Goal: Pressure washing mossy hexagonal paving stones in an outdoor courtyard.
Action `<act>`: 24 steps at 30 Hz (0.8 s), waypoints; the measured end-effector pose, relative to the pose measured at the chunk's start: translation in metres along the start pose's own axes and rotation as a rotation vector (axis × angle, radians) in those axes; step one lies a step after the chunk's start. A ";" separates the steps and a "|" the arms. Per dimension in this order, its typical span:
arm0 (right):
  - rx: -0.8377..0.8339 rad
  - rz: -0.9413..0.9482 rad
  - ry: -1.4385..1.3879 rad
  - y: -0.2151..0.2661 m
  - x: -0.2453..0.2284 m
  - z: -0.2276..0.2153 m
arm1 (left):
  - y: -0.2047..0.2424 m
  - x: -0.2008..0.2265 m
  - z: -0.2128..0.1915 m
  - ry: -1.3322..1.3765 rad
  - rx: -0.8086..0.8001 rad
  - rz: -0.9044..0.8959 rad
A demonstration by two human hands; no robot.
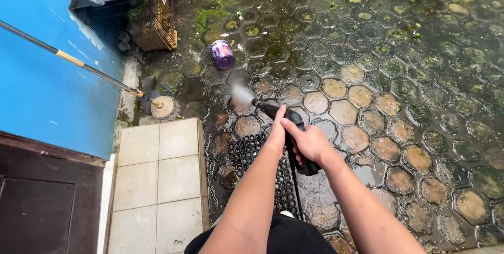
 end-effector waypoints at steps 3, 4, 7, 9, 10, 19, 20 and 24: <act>-0.040 -0.006 0.055 -0.001 -0.010 0.016 | -0.009 0.001 -0.021 0.047 0.007 -0.011; -0.033 -0.009 0.060 -0.002 -0.012 0.022 | -0.011 0.002 -0.027 0.051 0.000 -0.008; -0.057 -0.021 0.043 -0.004 -0.018 0.037 | -0.014 0.001 -0.043 0.002 -0.039 -0.059; -0.083 -0.026 0.076 -0.006 -0.020 0.047 | -0.015 0.001 -0.053 0.009 -0.018 -0.082; -0.077 -0.023 0.076 -0.005 -0.021 0.049 | -0.014 0.003 -0.054 0.009 -0.024 -0.084; -0.057 -0.042 0.065 0.000 -0.035 0.061 | -0.005 0.015 -0.062 0.112 -0.064 -0.088; -0.064 -0.047 0.065 -0.001 -0.035 0.061 | 0.001 0.019 -0.063 0.096 -0.046 -0.082; -0.083 -0.038 0.068 -0.006 -0.036 0.067 | 0.006 0.027 -0.073 0.058 0.052 -0.065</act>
Point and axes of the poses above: each hand's wrist, its own y-axis away from the middle knuckle, its own z-axis out of the palm, x = y × z, the point moved 6 cm from there along -y, towards the middle knuckle
